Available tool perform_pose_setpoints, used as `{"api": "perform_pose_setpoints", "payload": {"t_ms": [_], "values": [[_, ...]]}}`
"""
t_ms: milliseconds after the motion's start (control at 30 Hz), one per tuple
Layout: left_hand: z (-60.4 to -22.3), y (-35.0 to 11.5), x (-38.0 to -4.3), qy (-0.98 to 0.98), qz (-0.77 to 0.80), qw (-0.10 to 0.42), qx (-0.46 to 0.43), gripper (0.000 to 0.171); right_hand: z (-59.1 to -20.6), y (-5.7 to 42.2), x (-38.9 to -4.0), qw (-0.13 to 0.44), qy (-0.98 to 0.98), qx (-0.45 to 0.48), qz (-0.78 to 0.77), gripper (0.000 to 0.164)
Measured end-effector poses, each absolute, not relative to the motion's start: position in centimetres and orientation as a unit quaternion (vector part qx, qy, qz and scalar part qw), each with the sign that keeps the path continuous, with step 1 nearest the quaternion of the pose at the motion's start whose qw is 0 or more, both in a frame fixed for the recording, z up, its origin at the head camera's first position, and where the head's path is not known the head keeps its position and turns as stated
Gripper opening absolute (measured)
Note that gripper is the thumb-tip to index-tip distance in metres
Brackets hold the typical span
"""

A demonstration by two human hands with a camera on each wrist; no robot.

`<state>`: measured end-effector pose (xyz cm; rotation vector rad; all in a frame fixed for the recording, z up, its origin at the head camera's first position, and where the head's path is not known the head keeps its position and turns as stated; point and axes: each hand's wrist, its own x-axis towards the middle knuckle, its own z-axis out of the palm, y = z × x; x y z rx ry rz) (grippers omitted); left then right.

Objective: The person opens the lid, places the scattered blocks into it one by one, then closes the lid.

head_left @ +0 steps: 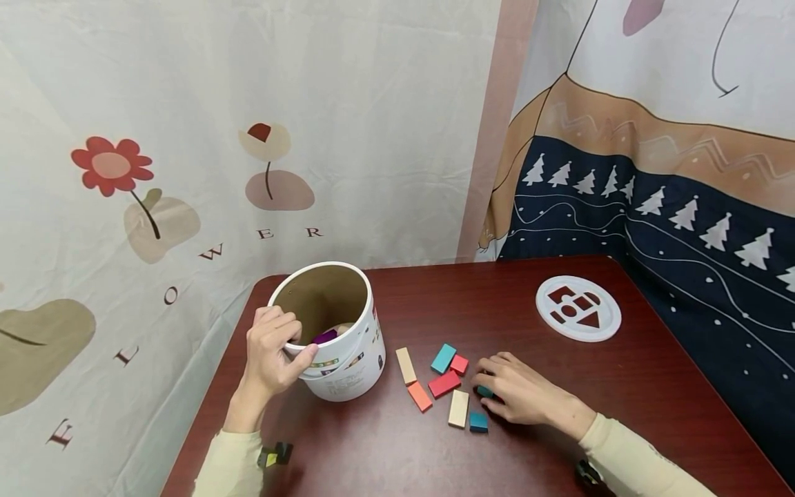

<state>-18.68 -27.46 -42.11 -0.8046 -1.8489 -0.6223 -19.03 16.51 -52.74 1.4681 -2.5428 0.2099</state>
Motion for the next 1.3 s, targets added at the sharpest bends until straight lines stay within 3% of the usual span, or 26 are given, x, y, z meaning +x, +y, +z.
{"api": "perform_pose_setpoints", "payload": {"t_ms": [800, 1300], "values": [[-42.0, -27.6, -18.6, -0.763, -0.255, 0.493, -0.332, 0.042, -52.7, 16.2, -19.4, 0.115, -0.84, 0.518, 0.113, 0.013], [-42.2, -27.6, -18.6, -0.766, -0.252, 0.49, -0.331, 0.041, -50.2, 15.7, -20.1, 0.084, -0.849, 0.504, 0.134, 0.019]]}}
